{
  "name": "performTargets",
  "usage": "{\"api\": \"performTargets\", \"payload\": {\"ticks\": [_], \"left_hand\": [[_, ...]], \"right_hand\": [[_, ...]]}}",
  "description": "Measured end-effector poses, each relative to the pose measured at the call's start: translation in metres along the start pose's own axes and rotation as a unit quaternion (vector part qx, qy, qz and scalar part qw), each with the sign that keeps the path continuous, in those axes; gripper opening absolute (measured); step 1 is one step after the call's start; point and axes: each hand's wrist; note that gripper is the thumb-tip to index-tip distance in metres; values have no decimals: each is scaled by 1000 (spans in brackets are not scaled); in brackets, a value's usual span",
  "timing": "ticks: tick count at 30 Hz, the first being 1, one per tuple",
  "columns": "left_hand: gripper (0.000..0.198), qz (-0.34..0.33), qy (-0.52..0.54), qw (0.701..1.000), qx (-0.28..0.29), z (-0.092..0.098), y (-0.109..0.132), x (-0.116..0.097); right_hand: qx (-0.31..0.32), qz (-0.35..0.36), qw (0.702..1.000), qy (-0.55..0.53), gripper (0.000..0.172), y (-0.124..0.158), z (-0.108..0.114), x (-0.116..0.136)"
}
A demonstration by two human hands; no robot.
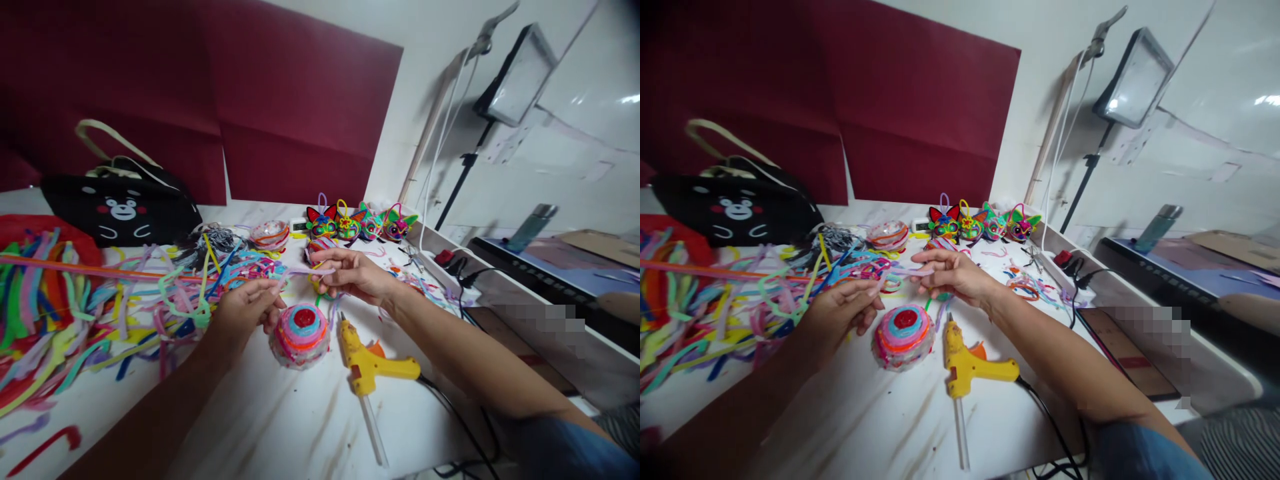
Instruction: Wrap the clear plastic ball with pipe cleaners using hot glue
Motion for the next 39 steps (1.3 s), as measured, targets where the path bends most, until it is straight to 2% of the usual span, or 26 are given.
{"api": "performTargets", "payload": {"ticks": [3,7,9,11,13,15,17,20,22,27,30,34,39], "left_hand": [[34,-26,-25,999,-34,-1,0,1],[26,-94,-123,987,-47,-1,8,-5],[26,-165,-235,955,-72,1,11,-8],[29,-250,-336,902,-103,5,13,-10],[35,-319,-397,853,-109,8,14,-10],[38,-344,-423,831,-110,10,14,-10],[38,-325,-415,841,-125,10,15,-10],[29,-264,-330,896,-135,9,13,-12],[27,-235,-271,926,-121,7,11,-12],[31,-180,-208,959,-68,5,9,-7],[28,-195,-246,945,-88,4,11,-7],[24,-282,-352,884,-121,2,16,-11],[26,-311,-380,863,-116,2,18,-12]], "right_hand": [[22,-43,998,39,52,8,-5,9],[12,-51,992,115,30,16,-11,12],[0,-40,987,159,26,19,-13,12],[-11,-24,979,201,23,22,-14,15],[-20,-6,971,238,21,25,-16,20],[-28,15,964,263,22,27,-18,23],[-35,38,961,272,24,28,-22,25],[-40,68,962,260,24,29,-25,23],[-36,83,969,230,22,30,-24,22],[-48,96,980,165,21,37,-17,21],[-59,78,982,159,21,43,-14,19],[-57,66,989,121,22,49,-14,16],[3,65,997,38,24,55,-18,11]]}}
Point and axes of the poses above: each hand's wrist, its own y-axis away from the middle knuckle, its own z-axis out of the back of the hand, x = y × z, and after that the axes turned 15 degrees about -y, right-handed
